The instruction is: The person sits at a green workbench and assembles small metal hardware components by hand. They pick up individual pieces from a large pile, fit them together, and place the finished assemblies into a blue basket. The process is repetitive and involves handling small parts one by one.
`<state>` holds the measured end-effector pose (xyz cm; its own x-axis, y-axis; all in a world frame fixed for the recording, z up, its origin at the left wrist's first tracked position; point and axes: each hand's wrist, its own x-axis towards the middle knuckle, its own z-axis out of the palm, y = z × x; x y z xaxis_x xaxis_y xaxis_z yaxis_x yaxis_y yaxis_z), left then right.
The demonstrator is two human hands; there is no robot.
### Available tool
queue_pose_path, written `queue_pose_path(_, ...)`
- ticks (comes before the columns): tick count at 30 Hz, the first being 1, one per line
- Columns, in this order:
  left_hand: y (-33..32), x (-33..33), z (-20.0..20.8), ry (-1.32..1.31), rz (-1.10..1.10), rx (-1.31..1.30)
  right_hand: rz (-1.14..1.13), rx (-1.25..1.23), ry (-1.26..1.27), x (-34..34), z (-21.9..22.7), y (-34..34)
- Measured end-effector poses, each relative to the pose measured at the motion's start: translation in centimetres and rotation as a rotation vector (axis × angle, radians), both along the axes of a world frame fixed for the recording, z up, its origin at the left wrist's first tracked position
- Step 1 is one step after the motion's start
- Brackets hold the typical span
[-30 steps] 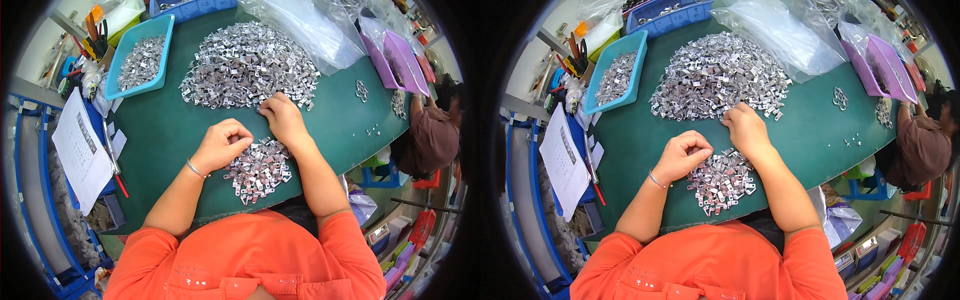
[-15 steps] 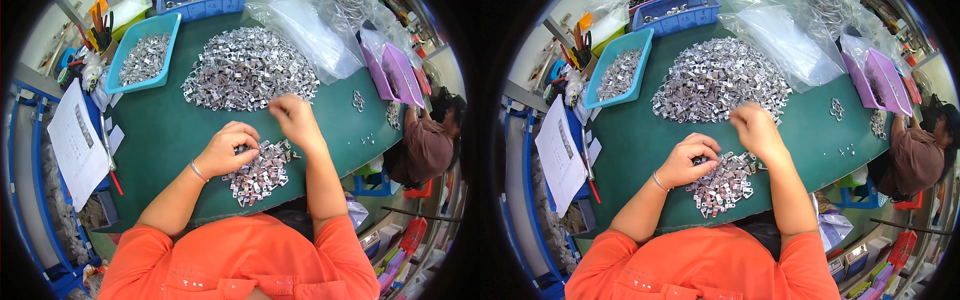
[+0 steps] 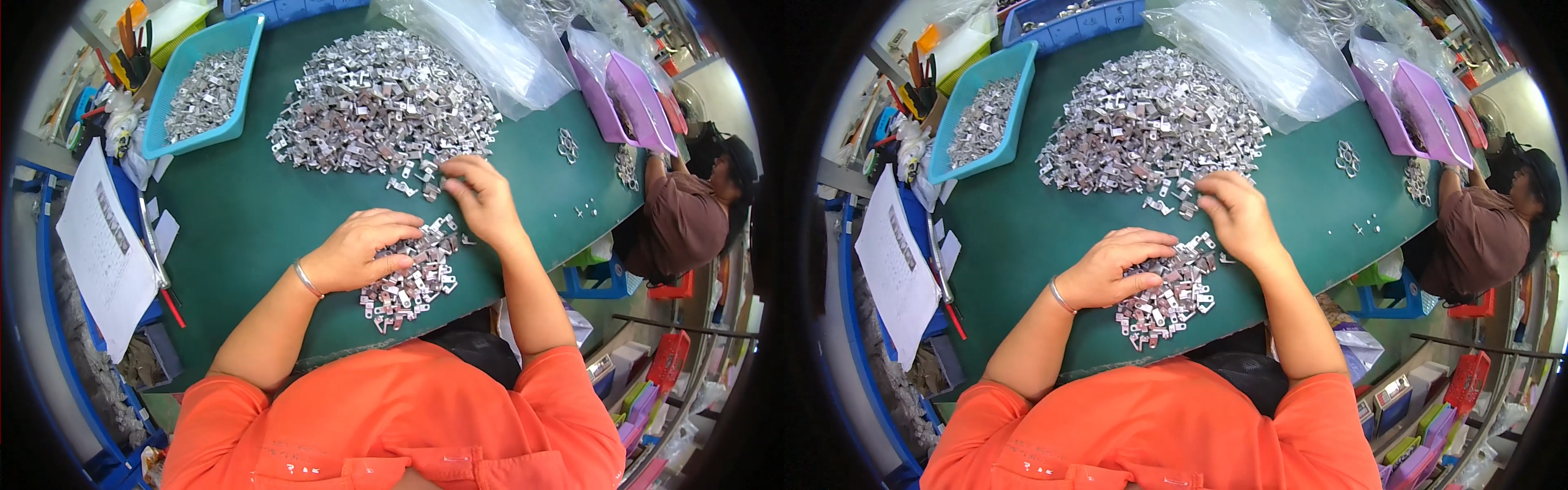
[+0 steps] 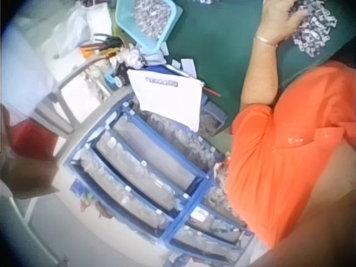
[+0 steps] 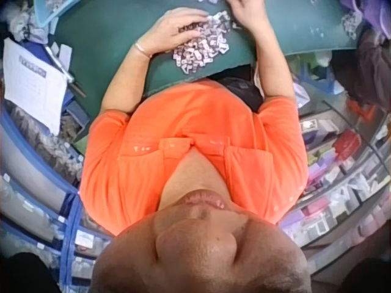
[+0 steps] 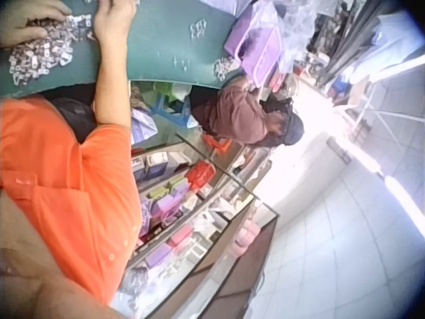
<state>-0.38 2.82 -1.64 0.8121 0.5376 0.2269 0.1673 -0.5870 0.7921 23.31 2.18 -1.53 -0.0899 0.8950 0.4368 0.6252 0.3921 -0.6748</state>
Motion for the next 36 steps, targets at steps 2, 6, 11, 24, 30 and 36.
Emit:
queue_pose_path(2,0.0,0.1,0.0,0.001,-0.005,-0.001,-0.135,-0.204,0.174,1.3,0.3,-0.5)
queue_pose_path(6,0.0,0.1,0.0,0.008,-0.003,0.006,-0.07,-0.202,0.088,1.0,0.9,-0.7)
queue_pose_path(11,0.1,0.1,0.1,-0.022,0.0,0.007,-0.131,-0.31,0.172,0.0,-0.2,-0.5)
queue_pose_path(24,0.0,0.1,0.0,-0.026,0.005,-0.031,0.308,-0.567,0.73,1.1,2.3,-3.0)
queue_pose_path(30,0.1,0.0,0.2,0.009,-0.009,-0.015,-0.11,-0.305,0.111,-0.9,0.1,-1.4)
queue_pose_path(36,0.1,0.0,0.1,0.008,-0.013,-0.016,-0.107,-0.228,0.038,-1.1,-0.1,-0.9)
